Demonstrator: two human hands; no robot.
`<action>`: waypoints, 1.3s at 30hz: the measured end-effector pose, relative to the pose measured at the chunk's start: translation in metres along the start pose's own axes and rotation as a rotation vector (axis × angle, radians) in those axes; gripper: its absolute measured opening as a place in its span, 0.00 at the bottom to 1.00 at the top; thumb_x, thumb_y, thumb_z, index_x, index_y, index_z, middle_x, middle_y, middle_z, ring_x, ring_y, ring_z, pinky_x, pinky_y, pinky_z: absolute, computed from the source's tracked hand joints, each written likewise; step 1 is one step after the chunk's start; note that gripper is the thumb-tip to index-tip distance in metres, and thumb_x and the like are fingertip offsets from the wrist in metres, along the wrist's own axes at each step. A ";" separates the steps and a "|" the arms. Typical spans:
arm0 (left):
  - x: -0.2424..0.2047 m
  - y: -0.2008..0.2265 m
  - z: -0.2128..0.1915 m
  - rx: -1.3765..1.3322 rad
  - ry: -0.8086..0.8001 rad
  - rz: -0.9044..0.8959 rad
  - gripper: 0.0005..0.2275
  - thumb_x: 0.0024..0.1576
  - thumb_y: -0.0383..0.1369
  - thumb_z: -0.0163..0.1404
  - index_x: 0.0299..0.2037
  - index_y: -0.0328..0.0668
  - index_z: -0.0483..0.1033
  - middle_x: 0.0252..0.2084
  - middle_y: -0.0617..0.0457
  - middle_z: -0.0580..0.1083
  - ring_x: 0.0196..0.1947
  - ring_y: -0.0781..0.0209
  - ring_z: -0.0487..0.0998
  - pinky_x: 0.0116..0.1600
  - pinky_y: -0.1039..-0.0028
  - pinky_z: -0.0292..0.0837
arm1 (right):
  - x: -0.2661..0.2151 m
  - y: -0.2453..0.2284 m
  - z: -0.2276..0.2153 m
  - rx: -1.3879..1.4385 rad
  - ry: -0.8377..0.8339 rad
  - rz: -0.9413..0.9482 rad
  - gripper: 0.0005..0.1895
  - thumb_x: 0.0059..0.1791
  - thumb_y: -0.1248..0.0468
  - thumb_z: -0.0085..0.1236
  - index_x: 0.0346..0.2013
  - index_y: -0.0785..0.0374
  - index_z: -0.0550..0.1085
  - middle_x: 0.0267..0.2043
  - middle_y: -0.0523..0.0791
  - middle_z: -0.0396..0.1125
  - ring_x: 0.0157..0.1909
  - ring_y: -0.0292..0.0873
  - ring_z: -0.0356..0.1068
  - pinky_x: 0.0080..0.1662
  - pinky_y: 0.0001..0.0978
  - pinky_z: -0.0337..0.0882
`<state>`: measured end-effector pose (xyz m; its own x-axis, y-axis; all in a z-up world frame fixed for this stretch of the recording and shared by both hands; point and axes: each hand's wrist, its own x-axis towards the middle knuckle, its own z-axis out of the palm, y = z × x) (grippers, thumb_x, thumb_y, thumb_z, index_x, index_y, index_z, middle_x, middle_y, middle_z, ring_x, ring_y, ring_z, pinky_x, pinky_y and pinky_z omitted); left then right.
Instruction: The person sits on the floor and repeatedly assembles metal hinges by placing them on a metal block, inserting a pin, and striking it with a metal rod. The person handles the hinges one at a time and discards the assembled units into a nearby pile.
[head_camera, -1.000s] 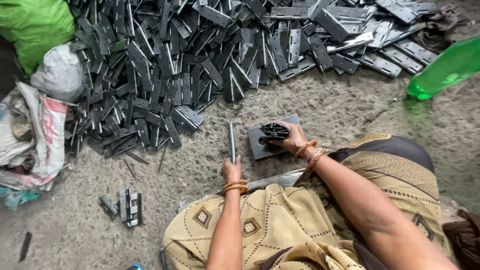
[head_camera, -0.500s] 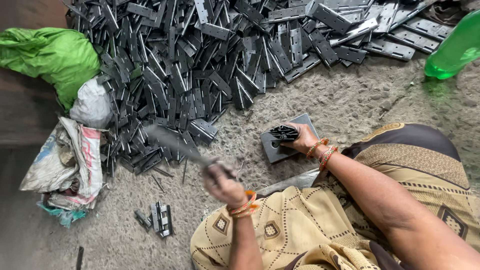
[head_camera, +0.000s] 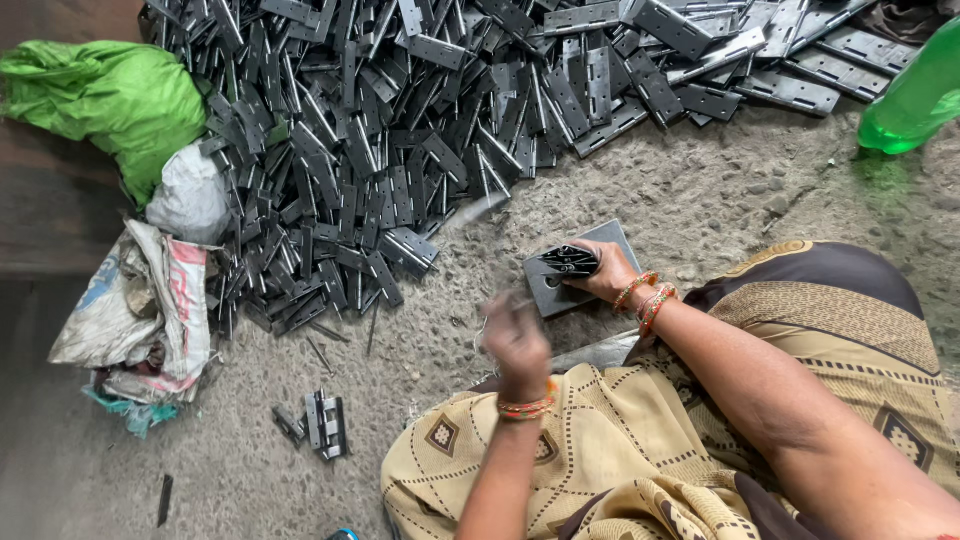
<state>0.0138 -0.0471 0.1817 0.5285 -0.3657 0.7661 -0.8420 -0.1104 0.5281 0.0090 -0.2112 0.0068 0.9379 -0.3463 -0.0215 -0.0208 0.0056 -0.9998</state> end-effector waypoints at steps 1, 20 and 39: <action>-0.025 -0.015 0.008 0.307 -0.528 -0.724 0.10 0.66 0.35 0.49 0.35 0.36 0.73 0.20 0.47 0.73 0.17 0.53 0.73 0.21 0.60 0.68 | 0.001 -0.002 0.001 -0.042 0.002 0.027 0.23 0.39 0.69 0.72 0.49 0.62 0.78 0.44 0.41 0.78 0.45 0.28 0.72 0.49 0.26 0.74; 0.107 0.038 -0.079 -0.360 0.950 0.014 0.19 0.72 0.47 0.40 0.48 0.35 0.70 0.23 0.57 0.63 0.14 0.74 0.59 0.19 0.79 0.57 | 0.003 0.008 0.002 -0.105 0.011 0.014 0.24 0.39 0.68 0.72 0.49 0.61 0.77 0.42 0.42 0.78 0.43 0.30 0.71 0.49 0.28 0.74; -0.035 -0.011 -0.033 -0.226 -0.078 -0.822 0.10 0.66 0.35 0.44 0.48 0.42 0.78 0.23 0.65 0.67 0.18 0.76 0.63 0.20 0.84 0.54 | -0.001 0.031 -0.001 -0.197 0.015 0.069 0.25 0.40 0.67 0.73 0.51 0.61 0.77 0.44 0.42 0.77 0.45 0.30 0.72 0.50 0.28 0.74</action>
<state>0.0084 -0.0028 0.1615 0.9459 -0.3132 0.0844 -0.1479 -0.1849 0.9716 0.0075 -0.2116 -0.0241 0.9268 -0.3651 -0.0879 -0.1530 -0.1534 -0.9762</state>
